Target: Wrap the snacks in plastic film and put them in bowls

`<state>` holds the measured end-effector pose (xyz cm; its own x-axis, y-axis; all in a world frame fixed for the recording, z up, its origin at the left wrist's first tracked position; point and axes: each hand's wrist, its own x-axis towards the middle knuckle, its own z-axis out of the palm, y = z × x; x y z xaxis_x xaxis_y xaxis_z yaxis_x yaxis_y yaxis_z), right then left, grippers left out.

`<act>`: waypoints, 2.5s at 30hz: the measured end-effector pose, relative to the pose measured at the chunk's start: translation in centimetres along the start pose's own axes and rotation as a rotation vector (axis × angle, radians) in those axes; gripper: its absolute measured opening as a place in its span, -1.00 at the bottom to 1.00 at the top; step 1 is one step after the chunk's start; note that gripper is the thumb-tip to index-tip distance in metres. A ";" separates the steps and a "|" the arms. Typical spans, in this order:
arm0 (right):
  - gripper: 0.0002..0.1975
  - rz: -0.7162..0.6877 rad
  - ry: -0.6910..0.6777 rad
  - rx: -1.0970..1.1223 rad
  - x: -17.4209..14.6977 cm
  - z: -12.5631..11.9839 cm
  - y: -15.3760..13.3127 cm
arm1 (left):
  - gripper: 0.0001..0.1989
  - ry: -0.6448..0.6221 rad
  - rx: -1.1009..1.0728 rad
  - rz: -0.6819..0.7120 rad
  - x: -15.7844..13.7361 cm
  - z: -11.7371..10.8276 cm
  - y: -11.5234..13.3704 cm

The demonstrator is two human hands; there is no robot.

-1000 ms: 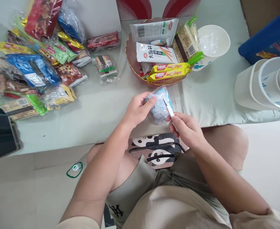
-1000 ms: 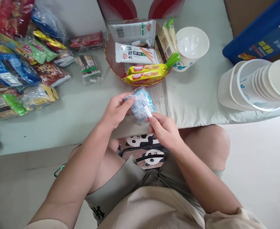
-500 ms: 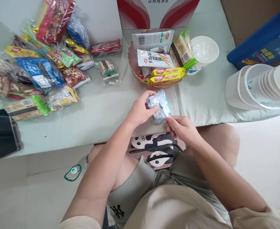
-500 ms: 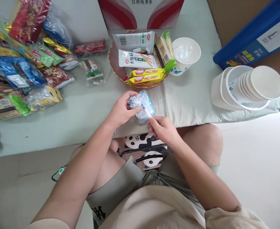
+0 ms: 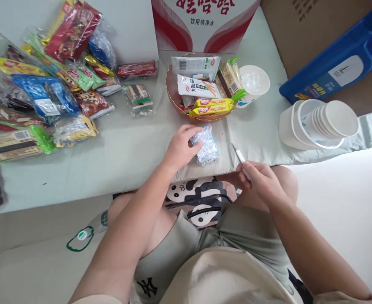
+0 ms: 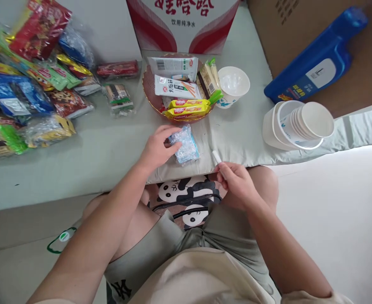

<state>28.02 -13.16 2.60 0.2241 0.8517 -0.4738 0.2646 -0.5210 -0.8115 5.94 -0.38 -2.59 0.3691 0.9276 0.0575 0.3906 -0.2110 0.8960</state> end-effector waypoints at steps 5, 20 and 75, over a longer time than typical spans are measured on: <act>-0.60 -0.138 0.258 -0.409 3.5 -2.6 -0.6 | -0.71 0.076 0.145 0.078 -0.1 0.2 0.1; -0.55 -0.734 0.277 -0.745 6.5 -0.6 0.1 | -0.90 0.065 0.287 0.016 -0.2 0.2 1.0; -0.73 -1.059 0.175 -0.797 5.9 0.8 1.0 | -0.77 0.749 0.175 -0.148 0.9 -6.7 -0.8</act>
<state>28.86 -8.64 -1.23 -0.3278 0.8759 0.3541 0.8427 0.4405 -0.3095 0.34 2.70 -0.34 -0.3404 0.8975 0.2803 0.5417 -0.0565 0.8386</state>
